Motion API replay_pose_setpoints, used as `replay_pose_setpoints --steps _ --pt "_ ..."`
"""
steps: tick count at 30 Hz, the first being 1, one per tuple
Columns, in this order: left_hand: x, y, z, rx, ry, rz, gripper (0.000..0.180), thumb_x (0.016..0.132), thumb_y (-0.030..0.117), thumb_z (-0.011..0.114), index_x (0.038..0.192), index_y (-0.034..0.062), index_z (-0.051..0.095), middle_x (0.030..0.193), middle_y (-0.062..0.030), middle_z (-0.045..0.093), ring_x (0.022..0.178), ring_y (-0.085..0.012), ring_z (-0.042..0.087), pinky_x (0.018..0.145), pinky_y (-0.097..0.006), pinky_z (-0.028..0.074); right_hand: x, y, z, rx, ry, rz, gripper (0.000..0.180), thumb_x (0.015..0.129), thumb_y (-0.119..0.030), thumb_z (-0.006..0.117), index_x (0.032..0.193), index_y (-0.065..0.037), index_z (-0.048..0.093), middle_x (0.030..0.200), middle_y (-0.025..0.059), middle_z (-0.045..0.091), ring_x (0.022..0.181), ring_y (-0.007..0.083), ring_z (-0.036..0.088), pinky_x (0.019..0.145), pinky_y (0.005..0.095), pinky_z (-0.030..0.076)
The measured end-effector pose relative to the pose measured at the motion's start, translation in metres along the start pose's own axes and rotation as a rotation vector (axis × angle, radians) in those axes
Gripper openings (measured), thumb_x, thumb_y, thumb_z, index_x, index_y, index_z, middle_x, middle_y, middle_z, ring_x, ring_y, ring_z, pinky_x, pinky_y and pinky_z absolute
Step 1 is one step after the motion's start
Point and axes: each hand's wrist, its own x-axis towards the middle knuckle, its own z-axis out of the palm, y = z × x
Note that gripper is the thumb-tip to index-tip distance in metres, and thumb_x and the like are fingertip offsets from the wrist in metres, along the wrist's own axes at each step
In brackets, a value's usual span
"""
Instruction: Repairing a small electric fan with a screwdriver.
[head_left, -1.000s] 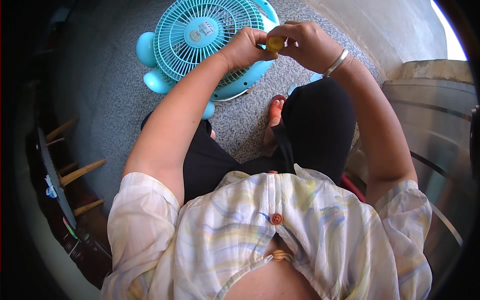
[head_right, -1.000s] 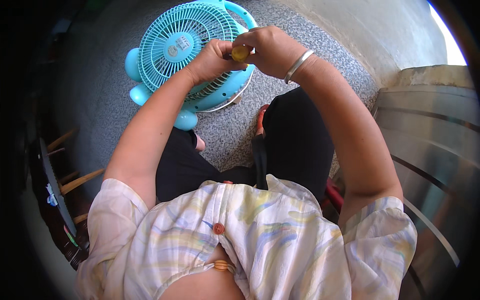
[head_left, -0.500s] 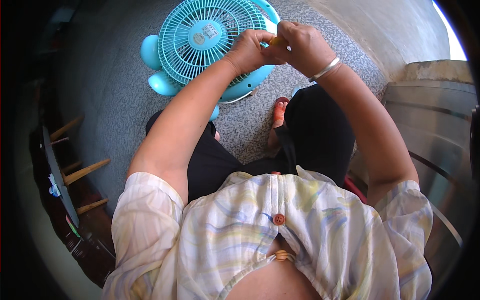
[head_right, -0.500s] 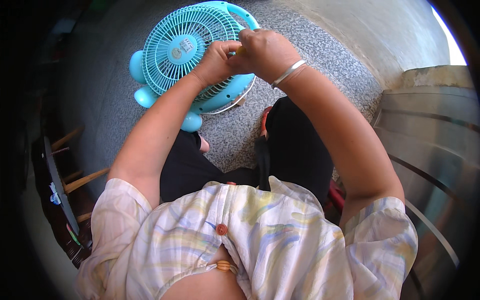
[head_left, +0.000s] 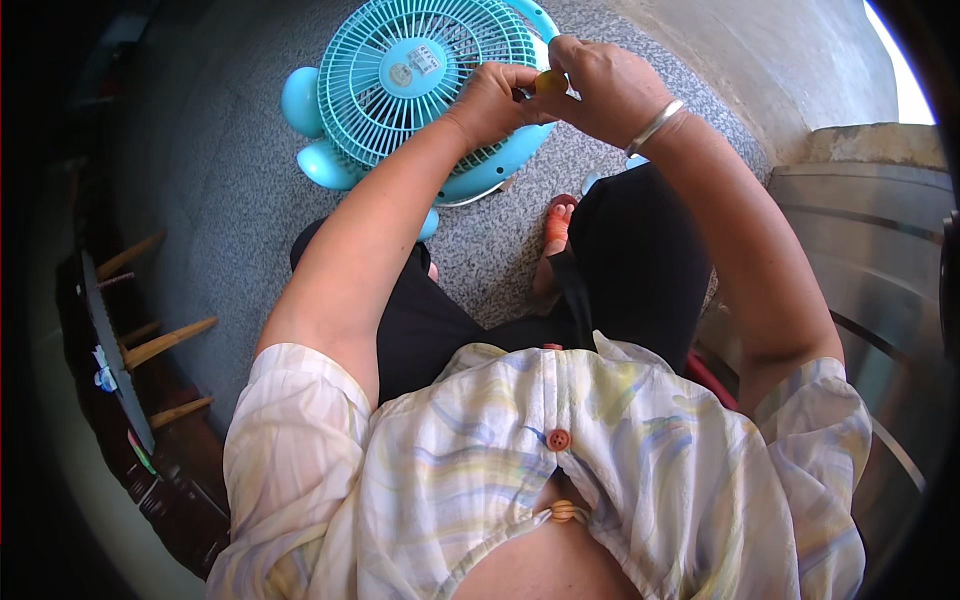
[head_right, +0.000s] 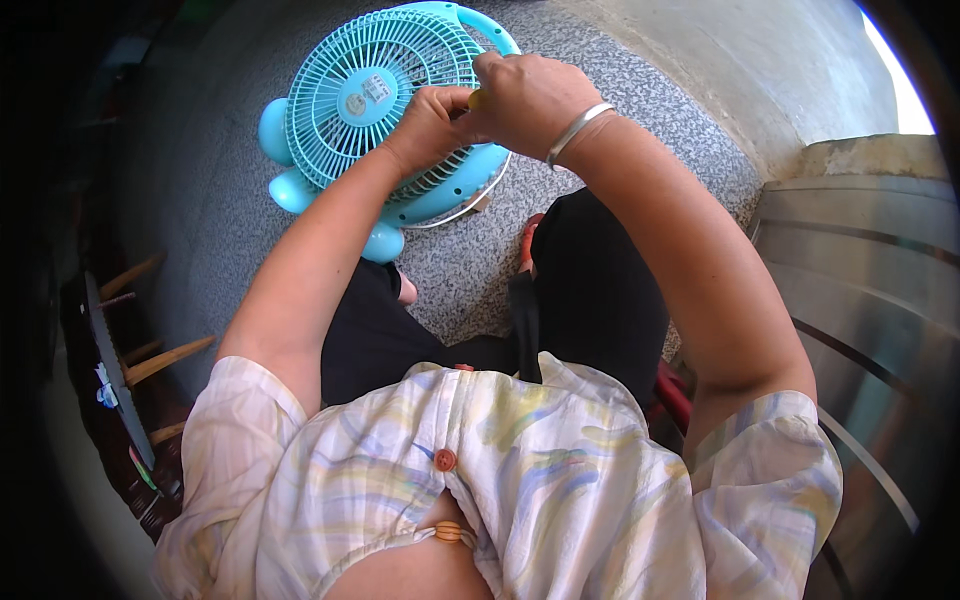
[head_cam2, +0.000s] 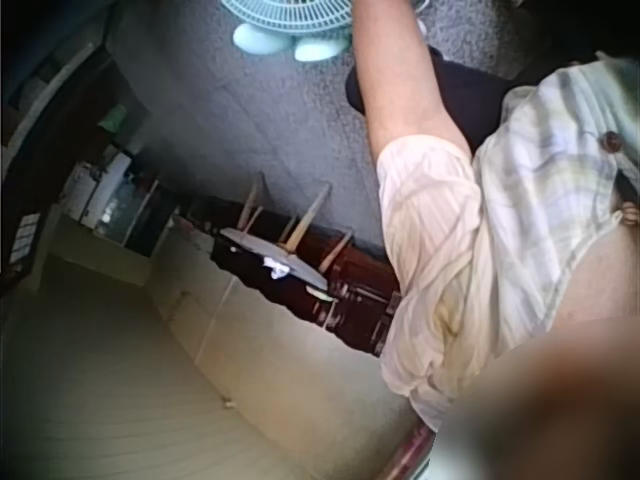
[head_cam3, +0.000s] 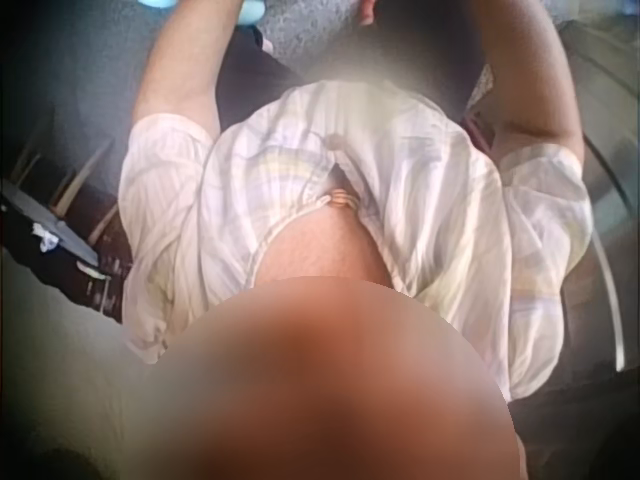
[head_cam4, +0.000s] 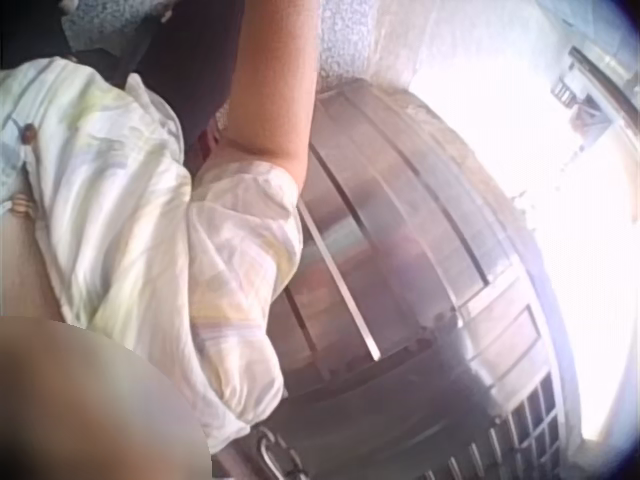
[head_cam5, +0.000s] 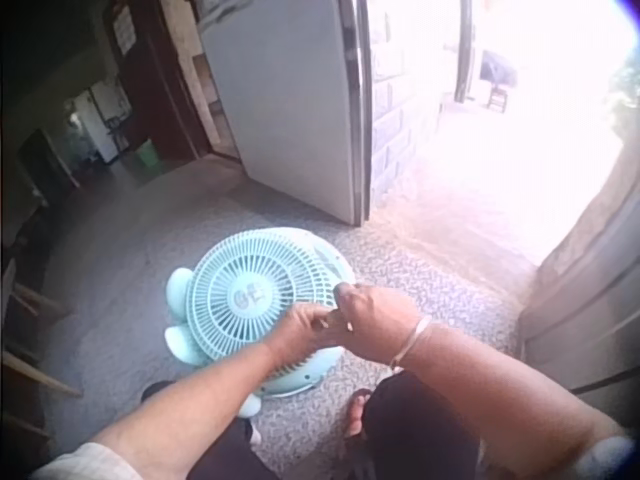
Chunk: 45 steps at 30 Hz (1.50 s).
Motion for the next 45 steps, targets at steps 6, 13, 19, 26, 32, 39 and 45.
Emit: replay_pose_setpoints --steps 6,13,19,26,32,39,45 --pt "0.000 0.004 0.001 0.040 -0.051 -0.060 0.014 0.073 0.009 0.075 0.084 0.0047 0.067 0.073 0.0028 0.063 0.068 -0.0032 0.054 0.063 -0.023 0.046 -0.004 0.003 0.011 -0.010 0.012 -0.069 0.033 0.077 -0.034 0.067 0.089 -0.005 0.058 0.072 0.0147 0.064 0.072 0.0316 0.065 0.063 0.0386 0.052" --pt "0.002 -0.006 0.001 0.004 -0.034 0.076 0.028 0.068 0.021 0.079 0.090 0.0059 0.069 0.074 -0.0008 0.065 0.065 -0.0059 0.053 0.063 -0.026 0.047 -0.003 0.013 0.004 0.012 -0.024 -0.136 0.033 0.076 -0.036 0.067 0.087 -0.006 0.061 0.072 0.0142 0.064 0.070 0.0295 0.065 0.061 0.0375 0.052" --pt "0.000 -0.011 -0.003 -0.023 -0.050 0.019 0.029 0.068 0.019 0.078 0.093 0.0067 0.069 0.078 -0.0004 0.066 0.065 -0.0064 0.053 0.063 -0.024 0.047 0.000 0.000 -0.002 -0.115 -0.072 0.039 0.029 0.075 -0.032 0.068 0.089 -0.007 0.062 0.072 0.0132 0.065 0.069 0.0272 0.066 0.062 0.0377 0.053" --pt "0.001 -0.003 -0.002 0.083 -0.032 0.022 0.028 0.069 0.018 0.077 0.093 0.0063 0.069 0.077 0.0007 0.065 0.060 -0.0044 0.047 0.059 -0.023 0.045 -0.001 0.012 0.006 -0.020 -0.015 -0.161 0.029 0.076 -0.034 0.067 0.089 -0.008 0.062 0.070 0.0116 0.064 0.068 0.0277 0.066 0.060 0.0380 0.053" --pt "0.002 -0.013 0.000 -0.043 -0.022 -0.003 0.026 0.069 0.018 0.077 0.091 0.0066 0.070 0.074 0.0022 0.063 0.060 -0.0049 0.046 0.057 -0.023 0.044 -0.002 0.002 -0.006 0.001 -0.063 -0.068 0.031 0.075 -0.034 0.069 0.088 -0.007 0.060 0.071 0.0122 0.064 0.069 0.0291 0.065 0.060 0.0375 0.053" --pt "0.000 -0.015 0.000 0.012 0.004 0.055 0.027 0.068 0.017 0.078 0.091 0.0070 0.069 0.077 0.0007 0.065 0.059 -0.0051 0.047 0.057 -0.023 0.044 0.000 -0.002 0.006 -0.098 -0.041 -0.010 0.022 0.079 -0.023 0.067 0.087 -0.005 0.059 0.073 0.0132 0.065 0.069 0.0284 0.066 0.062 0.0353 0.053" --pt "0.000 0.002 -0.001 0.078 -0.071 0.016 0.022 0.071 0.009 0.076 0.092 0.0070 0.068 0.079 0.0048 0.061 0.068 -0.0026 0.052 0.063 -0.020 0.045 -0.002 0.018 0.003 0.008 -0.070 -0.195 0.027 0.079 -0.030 0.066 0.087 -0.005 0.060 0.074 0.0140 0.065 0.071 0.0294 0.066 0.062 0.0365 0.053"
